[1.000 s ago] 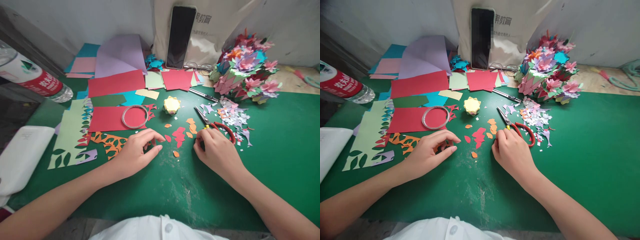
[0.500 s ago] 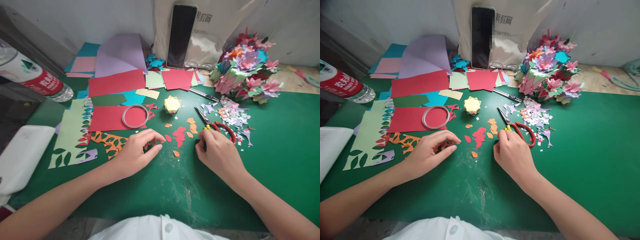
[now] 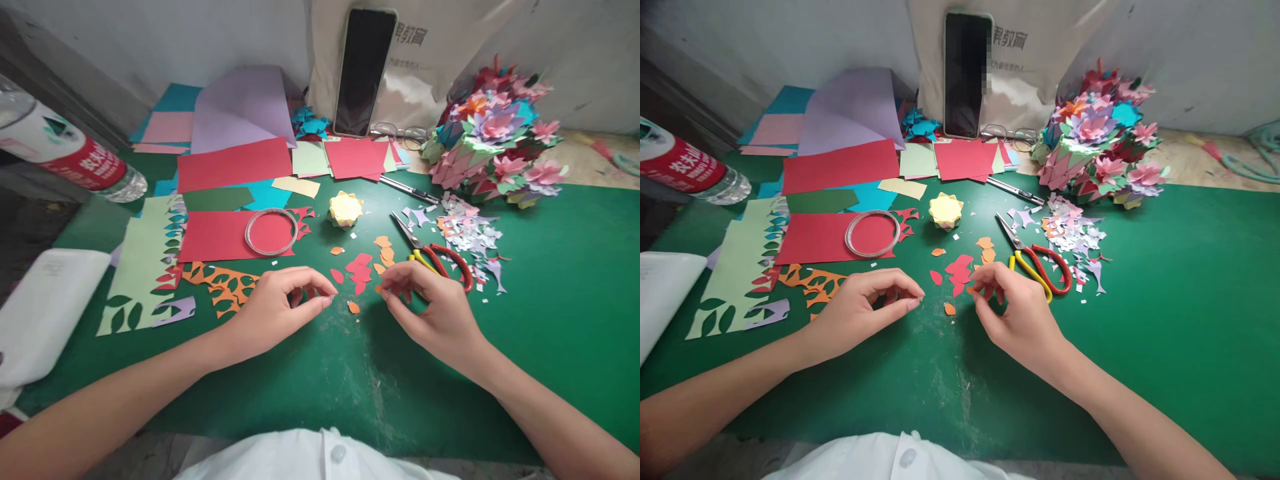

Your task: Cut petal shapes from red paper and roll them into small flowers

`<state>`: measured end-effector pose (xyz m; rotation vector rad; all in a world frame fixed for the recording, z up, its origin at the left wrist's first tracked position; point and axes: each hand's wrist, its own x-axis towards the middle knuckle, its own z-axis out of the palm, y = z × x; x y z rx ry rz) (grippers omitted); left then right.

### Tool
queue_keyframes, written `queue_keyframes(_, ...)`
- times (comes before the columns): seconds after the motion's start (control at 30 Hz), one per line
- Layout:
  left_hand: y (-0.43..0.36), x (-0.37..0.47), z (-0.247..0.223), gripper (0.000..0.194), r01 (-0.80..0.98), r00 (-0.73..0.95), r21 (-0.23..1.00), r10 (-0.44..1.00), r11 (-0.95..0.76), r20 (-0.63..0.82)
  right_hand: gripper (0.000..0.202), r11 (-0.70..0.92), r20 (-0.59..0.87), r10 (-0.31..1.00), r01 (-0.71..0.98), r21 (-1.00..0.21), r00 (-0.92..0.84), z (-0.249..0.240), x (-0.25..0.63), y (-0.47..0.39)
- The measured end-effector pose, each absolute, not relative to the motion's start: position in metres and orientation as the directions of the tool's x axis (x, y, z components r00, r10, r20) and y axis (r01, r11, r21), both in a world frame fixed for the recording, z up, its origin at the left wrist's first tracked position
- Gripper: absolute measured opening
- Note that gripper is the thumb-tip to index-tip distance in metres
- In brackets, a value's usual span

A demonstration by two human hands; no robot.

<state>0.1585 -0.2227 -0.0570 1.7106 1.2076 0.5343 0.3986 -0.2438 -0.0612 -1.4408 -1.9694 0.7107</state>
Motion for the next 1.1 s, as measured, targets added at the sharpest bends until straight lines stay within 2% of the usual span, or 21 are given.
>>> queue_keyframes(0.07, -0.226, 0.160, -0.058, 0.011, 0.455, 0.426, 0.891, 0.878, -0.002, -0.216, 0.009, 0.120, 0.013, 0.975, 0.479, -0.869, -0.221, -0.059, 0.394, -0.247)
queue_keyframes(0.13, -0.228, 0.162, -0.059, 0.011, 0.423, 0.428, 0.904, 0.867, 0.059, -0.256, 0.008, -0.044, -0.123, 0.967, 0.328, -0.944, -0.223, -0.059, 0.389, -0.251)
queue_keyframes(0.23, -0.231, 0.164, -0.062, 0.011, 0.368, 0.441, 0.921, 0.849, 0.126, -0.292, 0.010, -0.243, -0.282, 0.917, 0.164, -0.956, -0.283, -0.059, 0.382, -0.257)
queue_keyframes(0.3, -0.232, 0.165, -0.063, 0.011, 0.340, 0.462, 0.929, 0.835, 0.146, -0.300, 0.009, -0.307, -0.328, 0.891, 0.115, -0.945, -0.315, -0.059, 0.379, -0.260)
queue_keyframes(0.73, -0.237, 0.166, -0.067, 0.011, 0.274, 0.453, 0.935, 0.827, 0.226, -0.333, 0.016, -0.435, -0.393, 0.876, -0.106, -0.894, -0.281, -0.059, 0.372, -0.261)
queue_keyframes(0.87, -0.237, 0.168, -0.068, 0.007, 0.214, 0.449, 0.942, 0.830, 0.259, -0.331, 0.016, -0.427, -0.384, 0.887, -0.140, -0.893, -0.258, -0.060, 0.372, -0.262)
queue_keyframes(1.1, -0.236, 0.168, -0.067, 0.005, 0.041, 0.530, 0.907, 0.760, 0.419, -0.375, 0.018, -0.417, -0.383, 0.897, -0.140, -0.898, -0.221, -0.061, 0.372, -0.264)
